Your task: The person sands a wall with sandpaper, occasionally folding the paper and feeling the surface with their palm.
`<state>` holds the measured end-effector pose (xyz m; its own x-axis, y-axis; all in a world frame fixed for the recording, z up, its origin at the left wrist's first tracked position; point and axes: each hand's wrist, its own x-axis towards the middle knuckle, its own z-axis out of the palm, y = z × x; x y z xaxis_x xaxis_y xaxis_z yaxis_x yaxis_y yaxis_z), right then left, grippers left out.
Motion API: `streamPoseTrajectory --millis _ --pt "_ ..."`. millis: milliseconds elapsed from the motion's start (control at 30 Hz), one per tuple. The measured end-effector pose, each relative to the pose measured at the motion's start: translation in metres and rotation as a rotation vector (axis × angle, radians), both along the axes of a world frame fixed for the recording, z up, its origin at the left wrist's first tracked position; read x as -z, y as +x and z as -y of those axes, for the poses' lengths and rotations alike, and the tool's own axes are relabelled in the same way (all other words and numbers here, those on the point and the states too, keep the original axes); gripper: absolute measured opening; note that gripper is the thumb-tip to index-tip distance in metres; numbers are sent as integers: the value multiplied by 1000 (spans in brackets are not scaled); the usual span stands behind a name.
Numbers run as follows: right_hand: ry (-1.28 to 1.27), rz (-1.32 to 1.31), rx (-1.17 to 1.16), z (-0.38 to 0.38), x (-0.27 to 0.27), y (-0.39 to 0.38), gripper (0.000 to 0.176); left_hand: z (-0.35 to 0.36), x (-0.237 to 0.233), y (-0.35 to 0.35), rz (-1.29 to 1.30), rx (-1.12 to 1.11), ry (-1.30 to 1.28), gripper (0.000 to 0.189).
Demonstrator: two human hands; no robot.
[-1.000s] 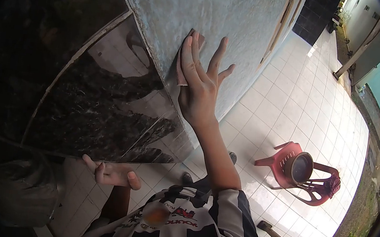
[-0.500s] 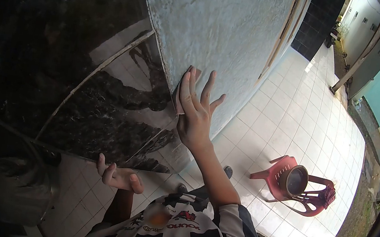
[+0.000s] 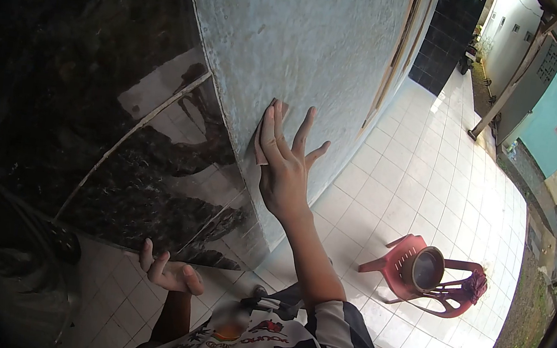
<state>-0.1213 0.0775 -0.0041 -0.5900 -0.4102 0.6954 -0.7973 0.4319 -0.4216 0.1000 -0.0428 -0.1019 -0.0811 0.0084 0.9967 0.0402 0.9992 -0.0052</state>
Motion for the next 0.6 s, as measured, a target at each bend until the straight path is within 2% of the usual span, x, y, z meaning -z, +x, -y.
streamPoseTrajectory --millis 167,433,500,600 --pt "-3 144 -120 -9 15 28 69 -4 -8 -3 0 -1 30 42" --pt "-71 116 -90 -6 3 19 69 -4 -6 3 44 -19 23 44" --pt "28 96 -79 -9 4 20 71 -4 -7 0 29 20 57 43" --pt "37 11 -41 -8 -1 5 74 -4 -4 1 20 -2 47 42"
